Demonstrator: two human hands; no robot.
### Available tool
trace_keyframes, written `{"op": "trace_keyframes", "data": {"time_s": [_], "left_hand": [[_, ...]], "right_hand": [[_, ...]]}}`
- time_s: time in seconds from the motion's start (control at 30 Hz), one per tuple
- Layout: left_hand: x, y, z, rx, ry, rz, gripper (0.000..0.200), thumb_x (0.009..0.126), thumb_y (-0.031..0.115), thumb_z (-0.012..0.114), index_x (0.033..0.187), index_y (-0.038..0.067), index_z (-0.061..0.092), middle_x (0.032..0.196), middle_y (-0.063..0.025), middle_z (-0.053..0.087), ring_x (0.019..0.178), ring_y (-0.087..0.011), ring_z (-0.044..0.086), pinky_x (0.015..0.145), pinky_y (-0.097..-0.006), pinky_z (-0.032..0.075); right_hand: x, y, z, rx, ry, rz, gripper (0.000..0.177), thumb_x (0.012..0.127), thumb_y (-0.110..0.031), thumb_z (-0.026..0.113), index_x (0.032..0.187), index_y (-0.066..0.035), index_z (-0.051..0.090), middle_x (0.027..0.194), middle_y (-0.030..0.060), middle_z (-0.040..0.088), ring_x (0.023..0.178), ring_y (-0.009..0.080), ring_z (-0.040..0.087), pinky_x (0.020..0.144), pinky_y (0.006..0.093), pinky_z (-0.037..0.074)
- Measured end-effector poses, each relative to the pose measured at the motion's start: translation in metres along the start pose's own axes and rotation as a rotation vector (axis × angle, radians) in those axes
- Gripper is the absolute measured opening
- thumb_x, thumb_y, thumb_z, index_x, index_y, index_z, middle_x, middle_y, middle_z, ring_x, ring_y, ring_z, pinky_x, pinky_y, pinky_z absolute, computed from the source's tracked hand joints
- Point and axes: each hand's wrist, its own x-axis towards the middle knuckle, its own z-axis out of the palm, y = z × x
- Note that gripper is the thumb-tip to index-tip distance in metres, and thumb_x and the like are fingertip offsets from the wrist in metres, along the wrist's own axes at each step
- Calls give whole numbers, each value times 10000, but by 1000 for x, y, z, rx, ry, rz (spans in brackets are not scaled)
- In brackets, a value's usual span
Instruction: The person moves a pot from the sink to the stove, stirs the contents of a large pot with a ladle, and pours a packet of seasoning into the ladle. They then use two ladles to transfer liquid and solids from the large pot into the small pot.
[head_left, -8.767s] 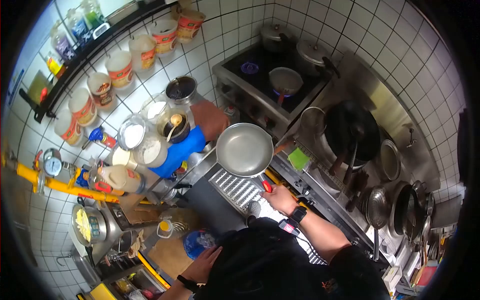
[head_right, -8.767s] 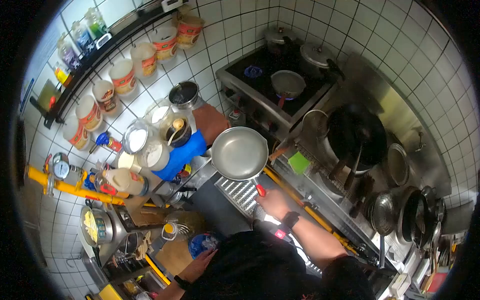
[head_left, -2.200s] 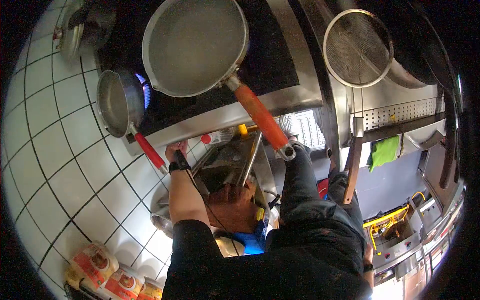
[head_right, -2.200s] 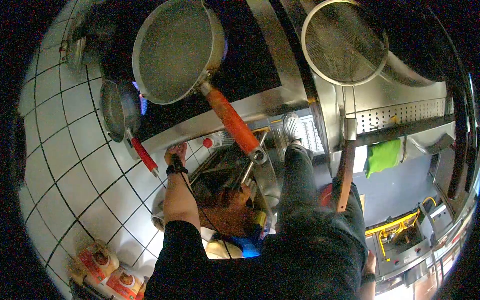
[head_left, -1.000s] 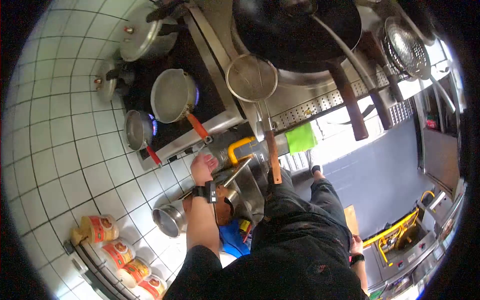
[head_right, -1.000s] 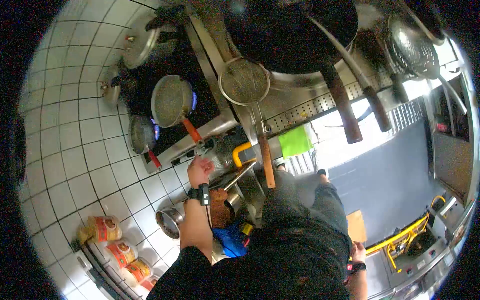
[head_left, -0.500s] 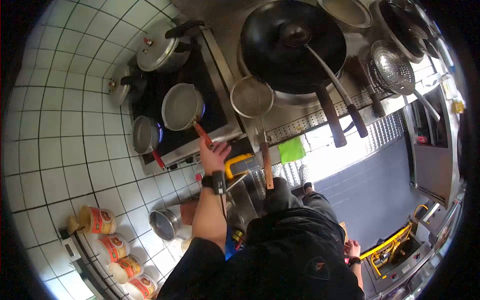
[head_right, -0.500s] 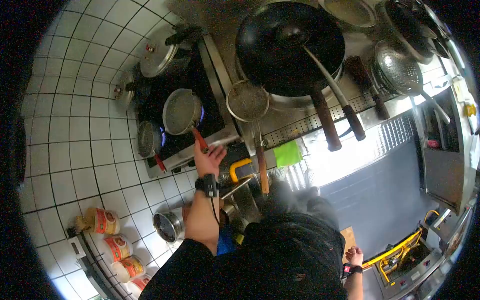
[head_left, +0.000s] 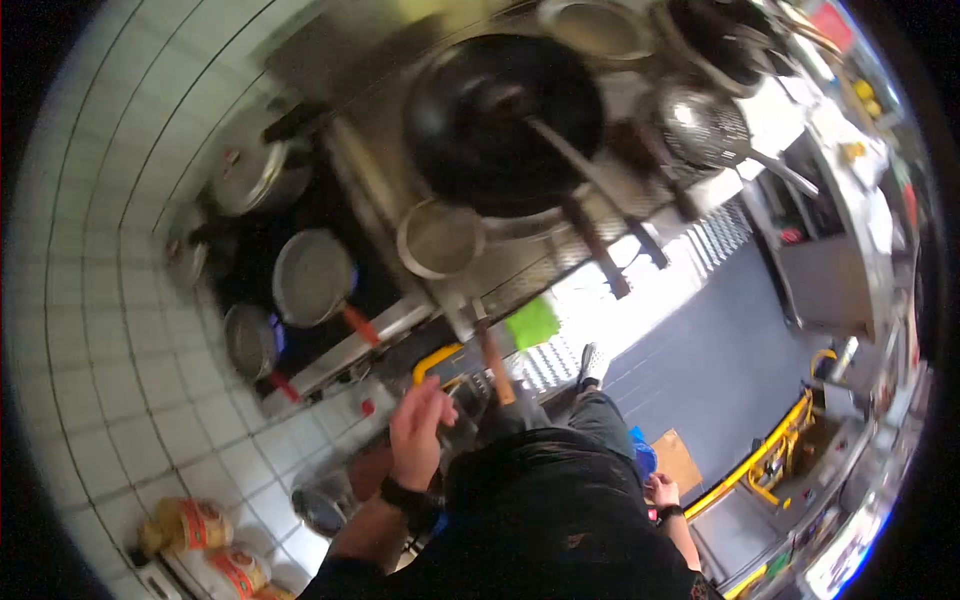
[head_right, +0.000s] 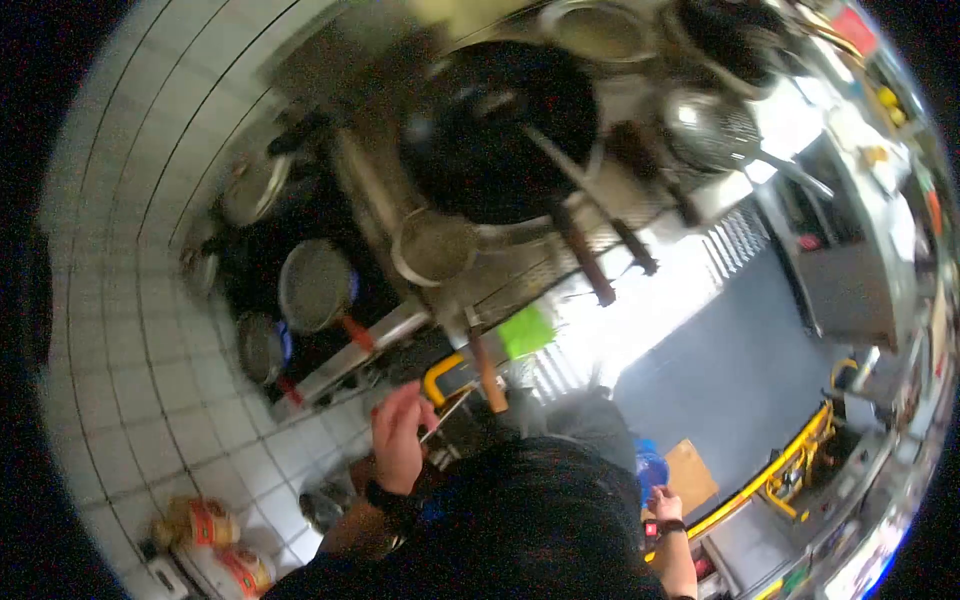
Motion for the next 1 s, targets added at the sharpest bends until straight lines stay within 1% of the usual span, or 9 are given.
{"op": "trace_keyframes", "data": {"time_s": [0.17,0.23,0.3,0.4,0.43,0.63,0.7,0.73,1.0], "left_hand": [[-34,26,56,290,-796,-159,349,959,38,523,1293,-40,588,1129,-139,690,1026,-197,658,939,-337,519],[-37,10,88,347,-1025,-136,357,943,42,523,1280,-47,598,1170,-154,689,1066,-213,661,959,-344,515],[-46,1,133,280,-1024,-239,372,912,52,522,1254,-64,612,1185,-177,691,1070,-244,670,970,-359,518],[-67,-38,201,204,-1054,-293,423,958,245,579,1233,-76,603,1170,-231,677,1054,-324,684,949,-441,536],[-87,-24,235,207,-1117,-446,555,972,329,653,1369,-42,536,1254,-183,654,1156,-287,631,1075,-392,461],[-124,-118,370,464,-1262,-573,413,1013,232,585,1328,-34,560,1233,-162,664,1152,-280,631,1051,-397,477],[-130,-148,414,516,-1307,-624,396,1010,231,589,1308,-29,569,1206,-166,673,1142,-293,632,1047,-413,476],[-140,-152,439,538,-1337,-621,396,1010,231,589,1308,-29,569,1206,-166,673,1142,-293,632,1047,-413,476],[-213,-195,622,876,-1422,-632,330,977,219,624,1222,-1,608,1080,-126,694,945,-242,674,836,-352,560]], "right_hand": [[4,-24,11,-314,175,-124,293,948,-250,662,1134,-26,699,962,70,729,817,154,689,755,315,570],[-9,-45,7,-181,197,-136,314,939,-256,669,1149,-26,702,994,85,739,861,163,698,801,336,569],[6,-28,-9,-128,228,-169,412,944,-333,653,1166,12,682,1034,149,741,935,215,708,853,355,546],[23,6,-41,-47,326,-183,419,914,-398,667,1115,-33,710,1091,166,736,1034,293,701,924,411,535],[30,19,-57,-18,345,-150,431,907,-416,668,1118,-43,712,1103,168,733,1045,308,695,928,420,533],[77,144,-128,348,586,-73,422,885,-422,685,1068,-45,732,1027,168,743,999,318,703,917,428,536],[81,172,-152,527,659,-18,228,925,-251,709,1021,-45,689,850,53,694,686,152,643,558,300,514],[72,180,-161,787,644,38,245,928,-259,701,1039,-42,691,831,61,688,656,148,637,512,299,499],[75,233,-163,1016,739,272,279,949,-287,664,943,-9,692,746,58,668,604,161,643,513,334,527]]}}
